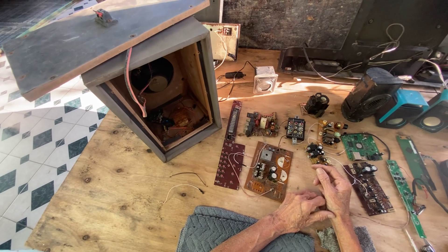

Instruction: Cleaning and inspecting internal electronic components on a repair bench using a screwdriver and a cloth.

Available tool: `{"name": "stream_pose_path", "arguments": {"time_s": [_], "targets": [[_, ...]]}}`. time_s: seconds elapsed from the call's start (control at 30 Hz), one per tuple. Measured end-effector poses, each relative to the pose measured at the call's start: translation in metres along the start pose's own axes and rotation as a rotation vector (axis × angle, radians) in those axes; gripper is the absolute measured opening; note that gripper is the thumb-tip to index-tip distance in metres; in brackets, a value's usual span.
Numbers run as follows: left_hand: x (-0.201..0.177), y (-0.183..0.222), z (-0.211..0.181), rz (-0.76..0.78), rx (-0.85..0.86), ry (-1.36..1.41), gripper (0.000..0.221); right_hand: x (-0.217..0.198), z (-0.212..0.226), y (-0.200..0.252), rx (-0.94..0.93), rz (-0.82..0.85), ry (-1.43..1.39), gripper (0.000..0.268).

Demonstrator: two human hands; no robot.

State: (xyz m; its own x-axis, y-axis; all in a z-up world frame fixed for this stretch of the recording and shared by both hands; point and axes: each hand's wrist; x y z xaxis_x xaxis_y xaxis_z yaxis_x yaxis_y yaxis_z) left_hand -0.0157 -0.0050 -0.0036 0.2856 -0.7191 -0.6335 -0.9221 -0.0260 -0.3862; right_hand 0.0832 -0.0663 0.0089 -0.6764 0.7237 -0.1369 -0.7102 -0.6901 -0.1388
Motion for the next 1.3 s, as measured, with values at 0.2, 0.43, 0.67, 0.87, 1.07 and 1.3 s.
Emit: {"name": "stream_pose_path", "arguments": {"time_s": [0.2,0.43,0.67,0.87,1.07,1.3], "targets": [[0.0016,-0.0006,0.0005,-0.062,0.035,-0.003,0.04,0.0004,0.0014,-0.0002,-0.009,0.003,0.025,0.016],[0.002,0.0002,0.0008,-0.022,0.0,0.01,0.039,0.001,0.0034,-0.0009,0.003,0.004,0.017,0.016],[0.0022,-0.0001,0.0005,-0.026,0.013,0.029,0.04,-0.0006,-0.0026,-0.0028,-0.024,0.016,0.027,0.016],[0.0015,-0.0001,0.0013,-0.051,0.048,0.016,0.038,0.0008,0.002,-0.0023,-0.001,-0.001,0.069,0.015],[-0.0024,-0.0009,-0.0019,-0.003,0.024,0.066,0.037,0.0011,0.0033,-0.0023,0.006,0.02,0.046,0.016],[-0.0008,-0.0007,-0.0008,-0.046,0.044,0.027,0.036,-0.0001,-0.0035,-0.0024,0.082,0.045,0.063,0.015]]}}
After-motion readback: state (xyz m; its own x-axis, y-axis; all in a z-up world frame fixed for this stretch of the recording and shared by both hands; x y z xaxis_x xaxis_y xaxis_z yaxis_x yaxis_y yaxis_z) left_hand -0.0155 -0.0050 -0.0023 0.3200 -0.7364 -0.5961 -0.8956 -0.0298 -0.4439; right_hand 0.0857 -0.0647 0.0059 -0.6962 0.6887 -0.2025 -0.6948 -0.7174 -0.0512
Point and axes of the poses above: each hand's wrist, its own y-axis away from the middle knuckle, its own x-axis out of the palm, z = x × y, and after that the axes turned 8 degrees about z, right-handed
